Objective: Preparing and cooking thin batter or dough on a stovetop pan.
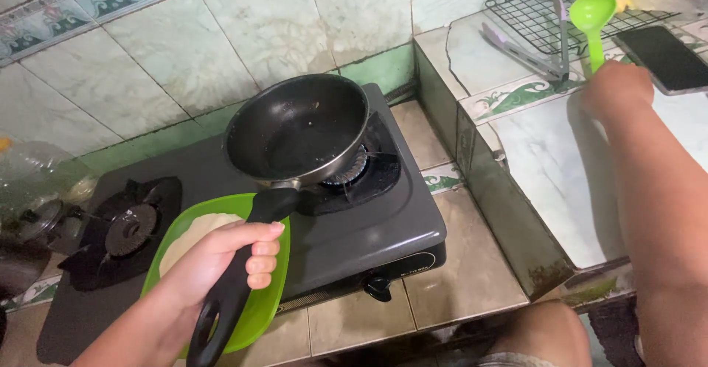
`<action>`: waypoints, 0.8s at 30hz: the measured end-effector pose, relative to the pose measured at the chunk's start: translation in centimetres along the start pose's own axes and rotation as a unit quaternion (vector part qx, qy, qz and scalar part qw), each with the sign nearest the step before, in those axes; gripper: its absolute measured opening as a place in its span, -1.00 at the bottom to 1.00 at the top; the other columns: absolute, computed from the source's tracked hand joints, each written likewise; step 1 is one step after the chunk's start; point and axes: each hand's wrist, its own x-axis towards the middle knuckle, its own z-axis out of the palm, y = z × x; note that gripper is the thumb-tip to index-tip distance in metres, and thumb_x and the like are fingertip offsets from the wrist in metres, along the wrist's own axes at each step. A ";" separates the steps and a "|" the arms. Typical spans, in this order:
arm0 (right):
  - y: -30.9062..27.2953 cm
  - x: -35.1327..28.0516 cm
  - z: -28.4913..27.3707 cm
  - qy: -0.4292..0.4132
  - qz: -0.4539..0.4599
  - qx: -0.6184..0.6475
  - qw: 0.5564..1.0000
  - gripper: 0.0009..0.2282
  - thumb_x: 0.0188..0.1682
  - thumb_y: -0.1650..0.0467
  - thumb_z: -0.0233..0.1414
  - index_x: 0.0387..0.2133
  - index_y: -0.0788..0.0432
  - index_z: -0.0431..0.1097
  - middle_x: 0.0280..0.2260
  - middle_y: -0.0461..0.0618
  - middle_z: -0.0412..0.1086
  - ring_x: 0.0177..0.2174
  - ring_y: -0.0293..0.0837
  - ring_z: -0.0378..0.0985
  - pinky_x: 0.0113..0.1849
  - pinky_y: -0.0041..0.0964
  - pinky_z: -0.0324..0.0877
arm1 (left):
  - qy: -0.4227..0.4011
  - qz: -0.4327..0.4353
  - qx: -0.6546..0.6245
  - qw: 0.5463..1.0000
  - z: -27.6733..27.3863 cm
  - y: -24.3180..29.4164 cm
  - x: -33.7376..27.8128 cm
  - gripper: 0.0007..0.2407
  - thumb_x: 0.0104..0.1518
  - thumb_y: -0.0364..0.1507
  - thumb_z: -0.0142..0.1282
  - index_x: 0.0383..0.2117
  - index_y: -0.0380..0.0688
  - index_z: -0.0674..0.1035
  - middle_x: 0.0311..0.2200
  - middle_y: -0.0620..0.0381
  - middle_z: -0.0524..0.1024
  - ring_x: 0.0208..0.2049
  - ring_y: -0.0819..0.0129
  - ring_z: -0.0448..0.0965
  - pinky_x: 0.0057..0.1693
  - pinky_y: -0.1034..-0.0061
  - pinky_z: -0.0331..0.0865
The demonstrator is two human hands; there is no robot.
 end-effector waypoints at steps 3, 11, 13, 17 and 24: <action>1.1 1.2 1.3 0.033 -0.011 0.002 0.999 -0.62 -0.12 0.34 0.23 -0.14 0.43 0.50 -0.16 0.40 0.54 -0.15 0.30 0.62 -0.12 0.05 0.51 | 0.002 -0.010 -0.022 1.000 -0.2 -0.3 -0.2 -0.81 0.16 -0.46 0.10 -0.58 -0.08 0.37 -0.64 0.30 0.30 -0.64 0.54 0.26 -0.47 0.60 0.20; 3.7 0.8 1.9 0.242 -0.048 0.051 0.968 -0.74 0.10 0.45 0.05 -0.19 0.58 0.38 -0.22 0.46 0.46 -0.14 0.37 0.51 -0.09 0.18 0.39 | 0.032 -0.019 -0.042 0.998 -0.3 -0.7 -0.5 -0.83 0.16 -0.46 0.09 -0.56 -0.08 0.37 -0.64 0.30 0.29 -0.64 0.55 0.26 -0.47 0.61 0.20; 2.5 -2.0 -0.3 0.238 -0.063 0.119 0.962 -0.81 0.08 0.51 -0.08 -0.16 0.50 0.32 -0.20 0.48 0.43 -0.15 0.39 0.47 0.01 0.26 0.35 | 0.007 -0.018 -0.046 0.999 -0.9 -1.0 -0.2 -0.82 0.17 -0.45 0.09 -0.56 -0.08 0.37 -0.64 0.31 0.30 -0.64 0.56 0.26 -0.47 0.61 0.20; 0.2 -4.5 -2.8 0.294 -0.071 0.187 0.935 -0.72 0.08 0.55 -0.06 0.04 0.49 0.30 -0.15 0.48 0.42 -0.09 0.42 0.47 -0.03 0.25 0.34 | -0.027 -0.009 -0.017 0.999 -3.0 -1.5 1.0 -0.80 0.18 -0.44 0.10 -0.57 -0.06 0.36 -0.66 0.32 0.28 -0.66 0.54 0.25 -0.48 0.59 0.19; -5.7 -8.4 -7.6 0.352 0.022 0.469 0.810 -0.86 0.13 0.51 -0.02 -0.13 0.31 0.45 -0.27 0.21 0.52 -0.27 0.04 0.58 -0.21 -0.10 0.41 | -0.033 -0.037 -0.004 0.999 -2.8 -1.3 1.3 -0.78 0.19 -0.39 0.06 -0.59 -0.10 0.37 -0.69 0.28 0.26 -0.69 0.49 0.22 -0.49 0.54 0.19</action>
